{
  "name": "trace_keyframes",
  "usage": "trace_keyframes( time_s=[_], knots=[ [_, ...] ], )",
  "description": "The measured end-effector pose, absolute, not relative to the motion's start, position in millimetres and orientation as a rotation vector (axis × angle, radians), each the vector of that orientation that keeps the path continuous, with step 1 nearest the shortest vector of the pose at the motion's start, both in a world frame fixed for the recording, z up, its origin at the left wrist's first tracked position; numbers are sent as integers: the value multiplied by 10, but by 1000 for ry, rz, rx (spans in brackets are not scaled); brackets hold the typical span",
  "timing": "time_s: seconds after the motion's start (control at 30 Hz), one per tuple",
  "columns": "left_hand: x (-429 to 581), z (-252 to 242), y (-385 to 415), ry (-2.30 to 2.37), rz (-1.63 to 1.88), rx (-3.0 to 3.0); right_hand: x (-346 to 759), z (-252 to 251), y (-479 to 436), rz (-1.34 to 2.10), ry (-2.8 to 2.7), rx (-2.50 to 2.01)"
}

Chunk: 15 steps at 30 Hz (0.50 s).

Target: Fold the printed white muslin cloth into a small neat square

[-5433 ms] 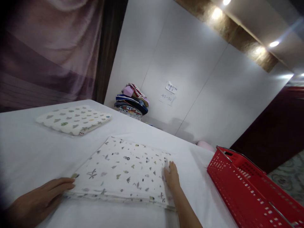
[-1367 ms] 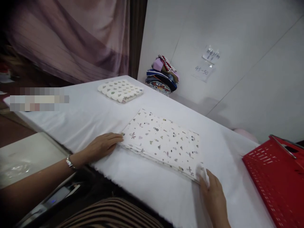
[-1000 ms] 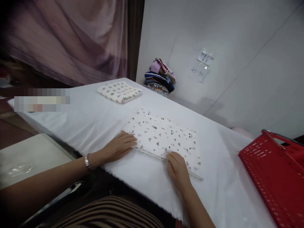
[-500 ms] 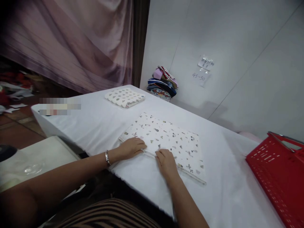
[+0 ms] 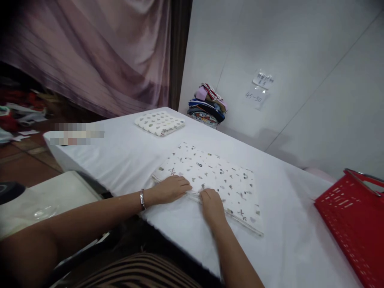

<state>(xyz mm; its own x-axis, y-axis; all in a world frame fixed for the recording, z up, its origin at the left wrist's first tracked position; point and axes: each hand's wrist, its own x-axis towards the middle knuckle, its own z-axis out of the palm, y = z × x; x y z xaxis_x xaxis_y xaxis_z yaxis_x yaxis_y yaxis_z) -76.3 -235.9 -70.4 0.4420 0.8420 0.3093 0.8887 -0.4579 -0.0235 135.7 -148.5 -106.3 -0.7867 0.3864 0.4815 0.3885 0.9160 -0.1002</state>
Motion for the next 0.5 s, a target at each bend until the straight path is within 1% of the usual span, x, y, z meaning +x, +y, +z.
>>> trace_keyframes(
  time_s=[0.2, 0.37, 0.5],
  knots=[
    [-753, -771, -2316, -1490, -387, -2464, 1377, -1063, -1498, 8, -2561, -550],
    [-751, -763, -2302, -1579, -474, -2467, 1393, -1055, -1546, 10, -2455, -435],
    [-755, -740, -2288, -1673, -494, -2447, 1390, -1027, -1589, -25, -2446, -428]
  ],
)
